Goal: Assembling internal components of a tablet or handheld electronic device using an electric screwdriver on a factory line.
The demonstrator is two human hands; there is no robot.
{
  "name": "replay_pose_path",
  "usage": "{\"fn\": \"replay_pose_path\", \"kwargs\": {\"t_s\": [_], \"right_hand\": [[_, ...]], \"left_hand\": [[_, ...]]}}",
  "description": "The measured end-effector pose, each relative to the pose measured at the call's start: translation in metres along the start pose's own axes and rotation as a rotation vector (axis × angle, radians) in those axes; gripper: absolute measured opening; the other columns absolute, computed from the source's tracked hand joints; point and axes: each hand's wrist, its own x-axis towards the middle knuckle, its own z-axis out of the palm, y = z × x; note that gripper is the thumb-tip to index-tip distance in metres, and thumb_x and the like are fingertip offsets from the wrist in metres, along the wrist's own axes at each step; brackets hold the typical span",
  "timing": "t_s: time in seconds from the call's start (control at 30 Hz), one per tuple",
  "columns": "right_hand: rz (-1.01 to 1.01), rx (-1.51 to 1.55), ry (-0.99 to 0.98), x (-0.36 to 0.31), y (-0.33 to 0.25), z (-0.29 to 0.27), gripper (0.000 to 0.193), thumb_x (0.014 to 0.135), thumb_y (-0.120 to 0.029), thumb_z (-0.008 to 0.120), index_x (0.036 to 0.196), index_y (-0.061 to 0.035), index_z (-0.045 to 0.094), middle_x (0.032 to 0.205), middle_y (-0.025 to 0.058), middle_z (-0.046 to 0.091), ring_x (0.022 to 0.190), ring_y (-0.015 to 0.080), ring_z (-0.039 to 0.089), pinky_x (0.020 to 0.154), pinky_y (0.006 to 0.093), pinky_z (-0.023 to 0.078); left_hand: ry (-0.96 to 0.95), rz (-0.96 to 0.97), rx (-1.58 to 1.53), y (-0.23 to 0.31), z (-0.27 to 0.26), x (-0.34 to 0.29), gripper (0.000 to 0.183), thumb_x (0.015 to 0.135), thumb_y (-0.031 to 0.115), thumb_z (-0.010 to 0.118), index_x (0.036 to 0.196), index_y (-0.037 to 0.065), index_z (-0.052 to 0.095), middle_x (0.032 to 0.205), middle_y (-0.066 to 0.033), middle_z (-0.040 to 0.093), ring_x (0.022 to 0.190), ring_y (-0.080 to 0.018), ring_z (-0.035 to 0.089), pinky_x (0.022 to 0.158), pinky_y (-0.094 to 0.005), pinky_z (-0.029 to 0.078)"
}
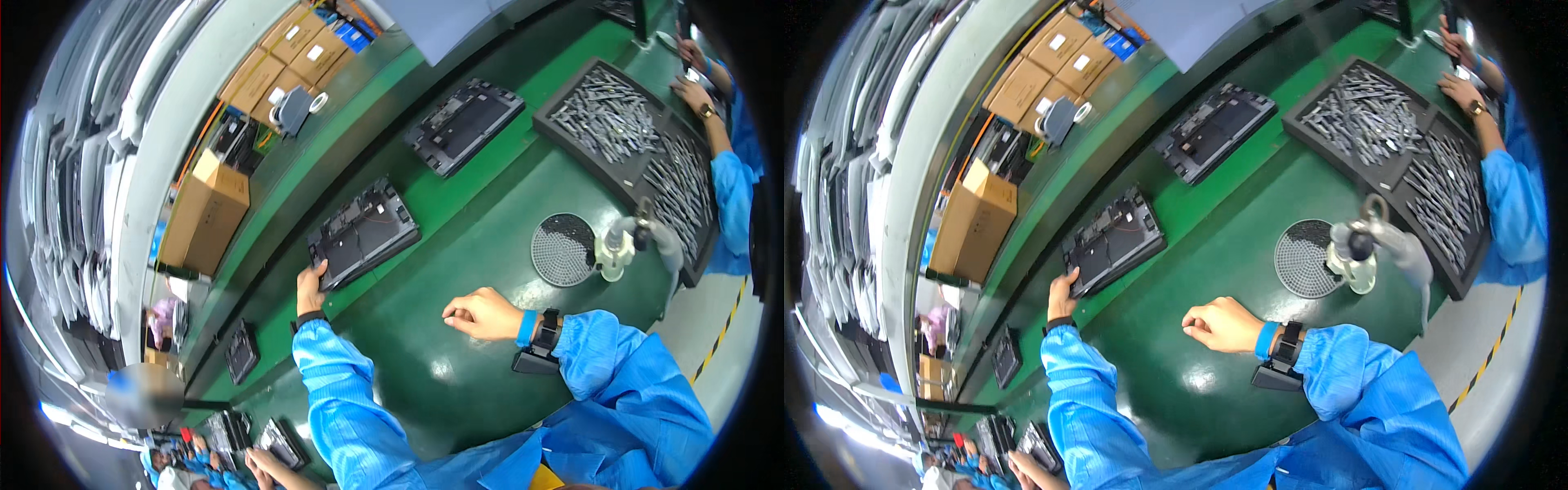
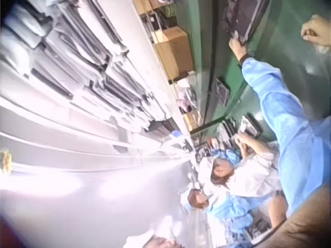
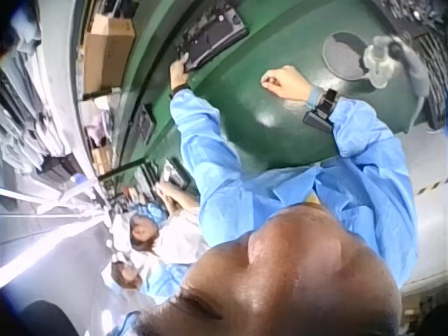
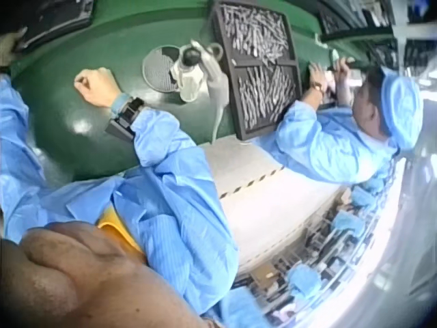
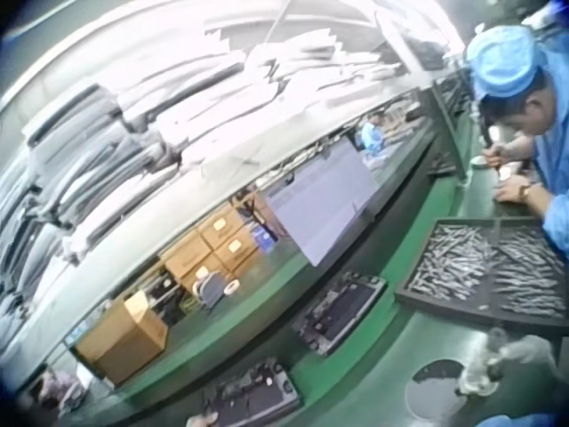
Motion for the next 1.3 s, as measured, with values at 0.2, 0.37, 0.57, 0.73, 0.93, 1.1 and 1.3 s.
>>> {"fn": "replay_pose_path", "kwargs": {"t_s": [0.2,0.37,0.57,0.73,0.93,1.1,1.3], "right_hand": [[0.036,0.000,0.113,0.001,-0.005,-0.001,0.012,0.080,-0.016,0.065,0.084,-0.0048,0.067,0.064,0.0102,0.065,0.055,0.0196,0.064,0.054,0.0299,0.051],[-0.040,0.014,0.099,0.004,0.001,0.002,0.012,0.080,-0.015,0.065,0.083,-0.0038,0.066,0.065,0.0107,0.065,0.059,0.0244,0.064,0.056,0.0339,0.051],[-0.167,-0.128,0.106,0.003,-0.001,0.004,0.012,0.074,-0.013,0.060,0.077,-0.0019,0.063,0.066,0.0164,0.062,0.062,0.0354,0.061,0.059,0.0434,0.049],[-0.183,-0.195,0.126,0.003,0.017,0.007,0.013,0.069,-0.013,0.058,0.071,-0.0006,0.060,0.067,0.0210,0.060,0.064,0.0394,0.059,0.061,0.0468,0.049],[-0.147,-0.193,0.106,0.001,0.011,0.003,0.015,0.072,-0.016,0.059,0.072,-0.0004,0.060,0.065,0.0203,0.060,0.062,0.0386,0.059,0.061,0.0468,0.049],[-0.161,-0.205,0.076,0.000,0.006,0.002,0.015,0.074,-0.017,0.059,0.079,-0.0033,0.063,0.066,0.0184,0.061,0.062,0.0368,0.060,0.061,0.0465,0.049],[-0.178,-0.204,0.083,0.001,0.008,0.002,0.015,0.073,-0.014,0.058,0.082,-0.0042,0.064,0.068,0.0187,0.062,0.064,0.0370,0.060,0.063,0.0471,0.049]], "left_hand": [[0.651,0.444,1.015,0.022,0.034,0.025,0.039,0.066,0.020,0.069,0.097,-0.002,0.064,0.095,-0.0240,0.064,0.089,-0.0381,0.062,0.080,-0.0443,0.048],[-0.047,0.425,0.379,0.071,0.179,0.001,0.036,0.078,0.016,0.064,0.108,-0.005,0.059,0.088,-0.0118,0.066,0.071,-0.0179,0.063,0.059,-0.0302,0.051],[-0.245,-0.030,0.617,0.048,0.298,0.047,0.071,0.072,0.056,0.070,0.104,-0.006,0.059,0.095,-0.0153,0.061,0.067,-0.0247,0.057,0.056,-0.0366,0.045],[-0.319,-0.029,0.675,0.066,0.318,0.041,0.078,0.065,0.042,0.081,0.119,-0.007,0.052,0.111,-0.0180,0.060,0.092,-0.0310,0.059,0.073,-0.0380,0.046],[-0.143,-0.059,0.468,0.065,0.311,0.049,0.046,0.066,0.032,0.082,0.086,0.000,0.057,0.067,-0.0031,0.048,0.050,-0.0105,0.033,0.043,-0.0287,0.019],[-0.205,-0.059,0.336,0.072,0.290,0.029,0.045,0.061,0.035,0.083,0.085,0.005,0.059,0.067,-0.0022,0.050,0.051,-0.0114,0.040,0.043,-0.0254,0.024],[-0.429,-0.140,-0.303,0.061,0.298,0.018,0.033,0.081,0.007,0.066,0.108,-0.005,0.051,0.104,-0.0175,0.057,0.096,-0.0323,0.058,0.078,-0.0499,0.056]]}}
